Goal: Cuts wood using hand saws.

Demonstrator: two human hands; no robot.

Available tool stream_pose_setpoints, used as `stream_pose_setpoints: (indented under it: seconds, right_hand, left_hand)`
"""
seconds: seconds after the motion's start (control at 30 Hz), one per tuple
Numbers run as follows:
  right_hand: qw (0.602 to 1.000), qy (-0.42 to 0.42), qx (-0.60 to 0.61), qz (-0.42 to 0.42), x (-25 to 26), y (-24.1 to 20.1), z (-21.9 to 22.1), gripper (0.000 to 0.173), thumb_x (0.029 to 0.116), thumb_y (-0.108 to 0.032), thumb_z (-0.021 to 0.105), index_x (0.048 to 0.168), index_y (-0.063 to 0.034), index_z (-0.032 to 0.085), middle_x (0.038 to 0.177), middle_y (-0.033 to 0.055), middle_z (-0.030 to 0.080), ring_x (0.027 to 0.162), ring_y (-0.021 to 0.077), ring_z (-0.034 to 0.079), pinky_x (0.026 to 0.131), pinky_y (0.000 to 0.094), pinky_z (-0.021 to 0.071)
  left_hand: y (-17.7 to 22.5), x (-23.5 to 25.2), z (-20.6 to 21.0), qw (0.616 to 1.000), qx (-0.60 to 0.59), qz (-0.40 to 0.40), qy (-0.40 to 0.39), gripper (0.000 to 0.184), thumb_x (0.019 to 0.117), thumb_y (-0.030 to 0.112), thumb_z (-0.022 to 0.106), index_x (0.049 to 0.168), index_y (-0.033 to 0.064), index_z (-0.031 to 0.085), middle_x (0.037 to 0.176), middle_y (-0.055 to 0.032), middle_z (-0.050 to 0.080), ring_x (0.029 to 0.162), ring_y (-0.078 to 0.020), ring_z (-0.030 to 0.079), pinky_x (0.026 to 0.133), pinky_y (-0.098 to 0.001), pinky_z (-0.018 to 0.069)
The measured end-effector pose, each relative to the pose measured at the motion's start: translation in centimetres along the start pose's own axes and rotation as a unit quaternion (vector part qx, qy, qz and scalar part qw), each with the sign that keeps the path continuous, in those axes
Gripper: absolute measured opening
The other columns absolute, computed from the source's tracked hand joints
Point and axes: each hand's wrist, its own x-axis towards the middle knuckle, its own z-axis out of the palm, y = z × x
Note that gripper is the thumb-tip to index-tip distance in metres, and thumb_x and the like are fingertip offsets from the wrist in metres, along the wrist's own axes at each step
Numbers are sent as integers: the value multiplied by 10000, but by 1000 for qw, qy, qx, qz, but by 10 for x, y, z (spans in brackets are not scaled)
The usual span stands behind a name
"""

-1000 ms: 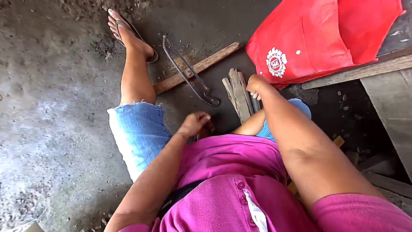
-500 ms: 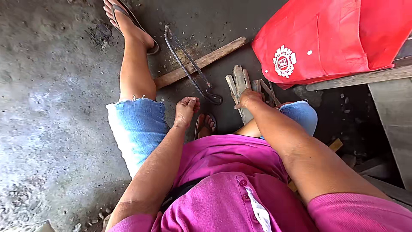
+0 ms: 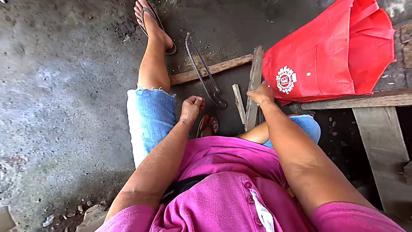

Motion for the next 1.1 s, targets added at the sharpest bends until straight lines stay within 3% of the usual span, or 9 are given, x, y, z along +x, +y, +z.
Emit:
stream_pose_setpoints:
  seconds: [0.13,0.27,0.4,0.5,0.6,0.7,0.77,0.9,1.1]
  right_hand:
    - [984,80,-30,-156,-26,-28,-27,736,893,-373,759,1503,-104,446,1249,261,664,1129,476,656,903,691,499]
    - [933,52,-161,-316,-35,-47,-11,708,887,-224,767,1528,-141,476,1384,313,554,1120,541,624,844,712,510]
    - [885,18,-237,-400,-23,-62,12,669,903,-134,733,1529,-189,506,1396,306,537,1136,515,622,834,671,523]
    - [851,30,-255,-458,-20,-74,22,634,921,-125,704,1518,-235,523,1383,308,541,1127,502,627,840,647,519]
    - [851,87,-168,-489,-22,-72,31,526,975,-125,645,1490,-183,556,1392,327,531,1176,523,593,891,639,498]
    - [895,73,-79,-432,-42,-67,45,296,999,-156,605,1235,15,655,1225,304,625,1096,476,653,877,617,546]
    - [925,-38,-114,-361,-51,-61,64,284,1023,-178,567,1146,60,661,1159,286,671,1071,451,681,876,615,547]
    - [922,-181,-148,-307,-31,-52,117,473,997,-265,680,1327,62,590,1316,282,609,1279,436,572,1060,579,470]
    - [920,-136,-172,-325,-20,-45,147,417,1007,-184,657,1361,19,569,1244,263,655,1247,448,588,996,584,495]
  left_hand:
    - [14,-11,-7,978,128,156,56,256,1055,145,581,1243,-10,659,1186,-171,687,1048,-220,689,954,-394,561]
    - [42,-14,-17,860,350,350,122,630,864,156,792,1433,21,558,1469,-248,536,1407,-434,466,1162,-593,379]
    - [67,10,-21,795,552,251,23,996,780,229,892,1604,70,358,1708,-210,223,1588,-452,131,1222,-739,62]
    - [69,33,-19,760,615,212,-2,872,827,240,851,1569,76,424,1595,-215,439,1529,-457,304,1194,-781,85]
    - [69,52,-21,796,583,161,-11,630,859,214,824,1421,74,577,1396,-256,572,1376,-480,473,1119,-721,325]
    - [63,64,-28,861,500,98,17,618,887,260,814,1403,24,569,1450,-276,531,1396,-491,446,1087,-702,376]
    - [56,68,-32,893,446,50,31,643,920,302,787,1424,-10,536,1457,-295,518,1398,-483,455,1118,-677,384]
    - [53,70,-34,927,372,12,50,642,972,345,737,1441,-23,501,1440,-292,534,1364,-433,517,1144,-576,418]
    - [51,68,-38,969,249,8,0,562,1025,348,664,1443,9,500,1313,-248,637,1189,-349,648,1047,-540,500]
